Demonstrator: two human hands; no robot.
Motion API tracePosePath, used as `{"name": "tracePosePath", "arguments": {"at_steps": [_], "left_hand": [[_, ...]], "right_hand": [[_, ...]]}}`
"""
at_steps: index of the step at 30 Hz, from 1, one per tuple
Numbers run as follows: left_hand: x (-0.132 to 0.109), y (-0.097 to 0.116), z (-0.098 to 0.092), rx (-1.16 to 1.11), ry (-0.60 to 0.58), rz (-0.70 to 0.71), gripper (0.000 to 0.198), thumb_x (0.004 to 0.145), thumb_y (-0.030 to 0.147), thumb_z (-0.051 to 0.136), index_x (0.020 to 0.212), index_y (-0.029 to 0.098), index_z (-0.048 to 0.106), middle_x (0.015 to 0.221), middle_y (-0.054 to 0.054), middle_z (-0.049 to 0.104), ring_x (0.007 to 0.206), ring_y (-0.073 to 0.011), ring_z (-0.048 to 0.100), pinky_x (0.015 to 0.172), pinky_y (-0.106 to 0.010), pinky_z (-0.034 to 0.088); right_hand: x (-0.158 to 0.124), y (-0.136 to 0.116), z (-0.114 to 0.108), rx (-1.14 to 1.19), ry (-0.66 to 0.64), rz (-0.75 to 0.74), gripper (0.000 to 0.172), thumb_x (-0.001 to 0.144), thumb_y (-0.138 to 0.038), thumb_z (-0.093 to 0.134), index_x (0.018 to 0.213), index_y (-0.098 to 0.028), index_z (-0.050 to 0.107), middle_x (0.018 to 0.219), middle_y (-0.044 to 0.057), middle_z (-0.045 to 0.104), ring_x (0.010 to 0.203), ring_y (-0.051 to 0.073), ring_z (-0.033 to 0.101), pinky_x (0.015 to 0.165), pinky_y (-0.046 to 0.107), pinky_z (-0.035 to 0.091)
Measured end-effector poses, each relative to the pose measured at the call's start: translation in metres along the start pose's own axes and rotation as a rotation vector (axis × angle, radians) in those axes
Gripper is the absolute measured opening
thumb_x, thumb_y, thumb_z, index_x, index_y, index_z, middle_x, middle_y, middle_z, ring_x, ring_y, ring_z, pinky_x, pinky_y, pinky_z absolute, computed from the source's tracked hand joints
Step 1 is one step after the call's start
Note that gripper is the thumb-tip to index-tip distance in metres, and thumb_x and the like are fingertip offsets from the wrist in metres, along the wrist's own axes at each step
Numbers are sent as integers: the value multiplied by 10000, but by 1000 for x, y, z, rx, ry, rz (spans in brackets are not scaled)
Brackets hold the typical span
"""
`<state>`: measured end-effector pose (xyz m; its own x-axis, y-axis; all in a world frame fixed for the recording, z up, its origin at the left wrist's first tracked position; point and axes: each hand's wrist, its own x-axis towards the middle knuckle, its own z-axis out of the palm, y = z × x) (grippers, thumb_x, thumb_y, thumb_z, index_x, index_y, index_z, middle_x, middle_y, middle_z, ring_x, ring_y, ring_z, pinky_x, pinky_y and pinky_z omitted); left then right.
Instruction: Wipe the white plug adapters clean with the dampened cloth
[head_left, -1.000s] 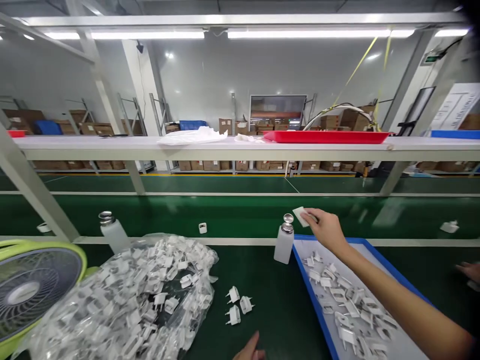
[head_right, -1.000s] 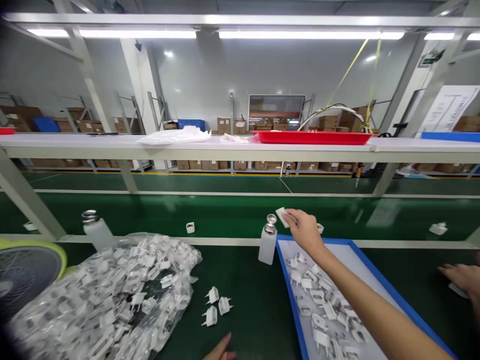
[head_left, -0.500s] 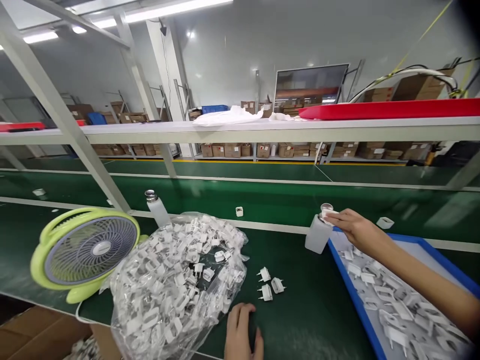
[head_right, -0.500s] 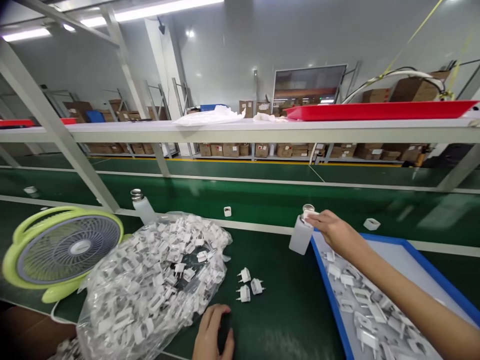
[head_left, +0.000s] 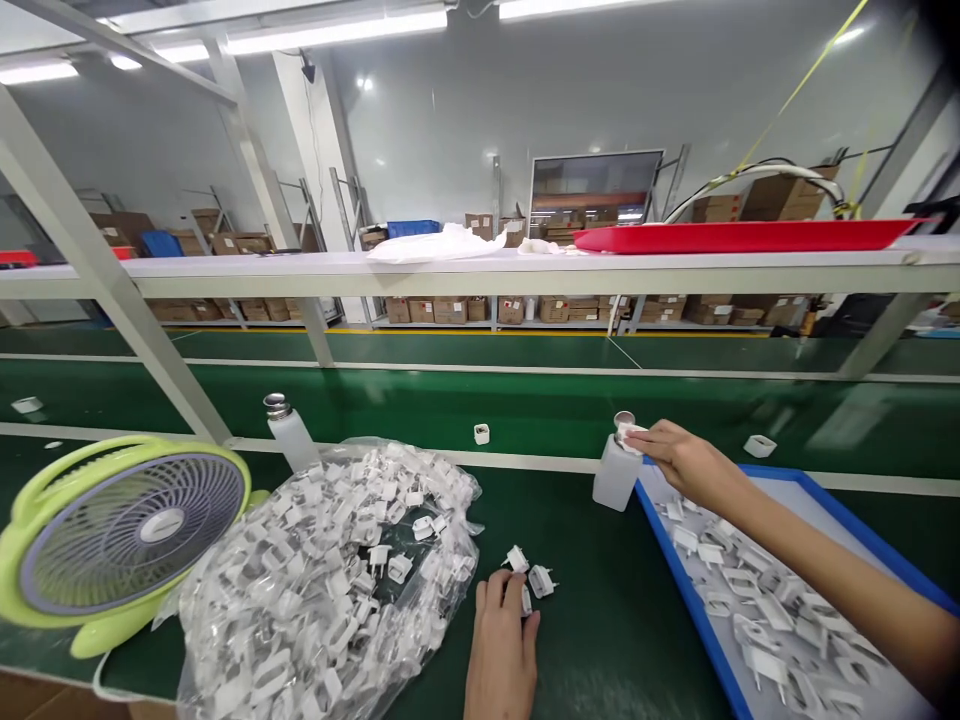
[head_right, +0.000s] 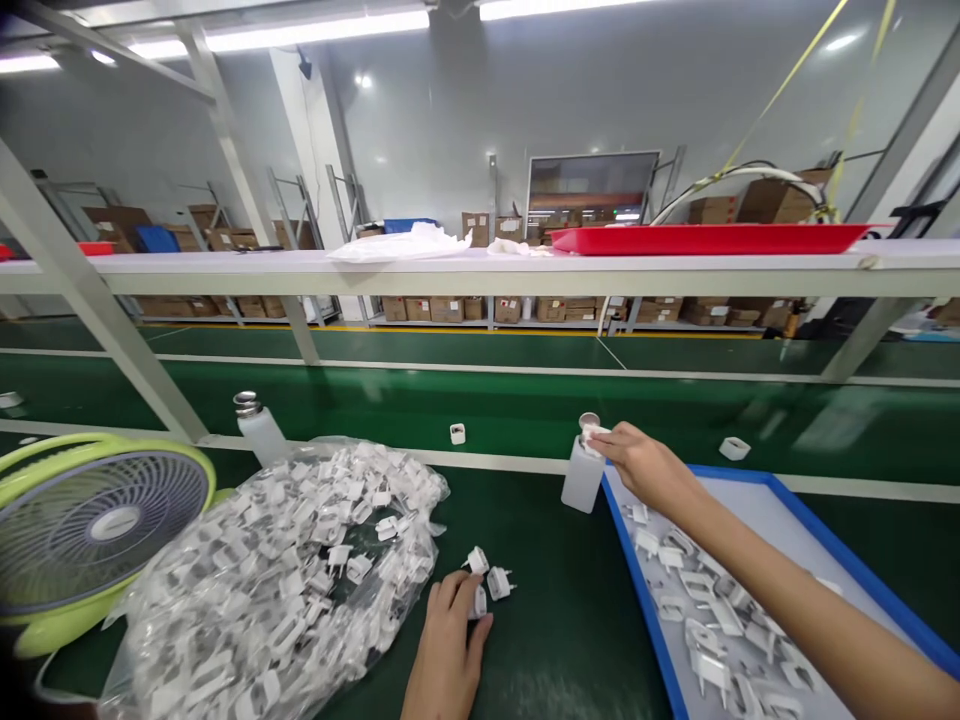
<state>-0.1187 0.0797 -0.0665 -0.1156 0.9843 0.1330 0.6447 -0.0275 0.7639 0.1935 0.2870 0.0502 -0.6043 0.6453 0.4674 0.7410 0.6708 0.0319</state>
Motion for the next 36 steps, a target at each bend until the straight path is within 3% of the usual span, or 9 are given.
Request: {"name": "tracePosePath", "arguments": {"at_steps": [5,11,16,21,24,27,31,36], "left_hand": [[-3,-7,8,-70,15,47,357,854,109,522,1120,216,735,1139,-147,706,1029,-296,670,837,-330,542],[-10,-5,33,-225,-210,53,394,677,70,636,1042,196,713,972,-73,693,696,-186,641,633,-250,495],[-12,-13,56,-374,-260,235,334,730,207,738,1062,208,708,968,-76,708,783,-212,669,696,-262,535],[-9,-8,66,-463,-336,213,386,754,222,713,1138,205,675,1049,-101,680,863,-233,670,657,-255,556],[-7,-3,67,-412,-308,281,484,759,159,648,1241,202,671,1151,-134,658,922,-251,674,702,-280,565],[-5,-3,64,-341,-259,331,465,747,116,619,1193,200,722,1168,-136,659,894,-246,691,792,-316,570],[-3,-3,60,-351,-273,285,436,684,74,655,1090,202,747,1097,-117,726,1020,-294,700,905,-351,566],[-6,0,51,-308,-310,258,512,696,10,562,1131,203,751,1172,-140,746,1139,-309,669,972,-398,557]], "right_hand": [[2,-5,-2,27,-10,8,508,916,-96,412,1247,-275,753,1250,37,739,1039,261,663,760,387,640],[1,-7,0,80,-8,68,507,916,-95,390,1254,-208,749,1265,70,729,1038,291,634,772,448,631],[1,-8,-4,191,7,150,469,907,-131,423,1190,-245,779,1246,66,737,1064,292,626,816,458,615],[2,-18,-13,414,69,324,354,890,-244,519,1075,-288,817,1173,76,755,1035,305,628,832,465,579],[-8,-39,-21,624,159,552,336,924,-404,570,1093,-238,808,986,110,757,915,302,645,769,437,566],[-29,-75,-27,932,182,785,484,943,-565,577,1135,-169,778,917,121,739,814,272,659,683,379,558],[-61,-131,-32,1328,131,961,465,875,-578,703,1104,-180,776,1029,119,739,885,237,676,769,329,571],[-90,-179,-28,1660,159,1170,435,795,-541,816,1068,-204,783,976,85,735,826,196,652,746,286,563]]}}
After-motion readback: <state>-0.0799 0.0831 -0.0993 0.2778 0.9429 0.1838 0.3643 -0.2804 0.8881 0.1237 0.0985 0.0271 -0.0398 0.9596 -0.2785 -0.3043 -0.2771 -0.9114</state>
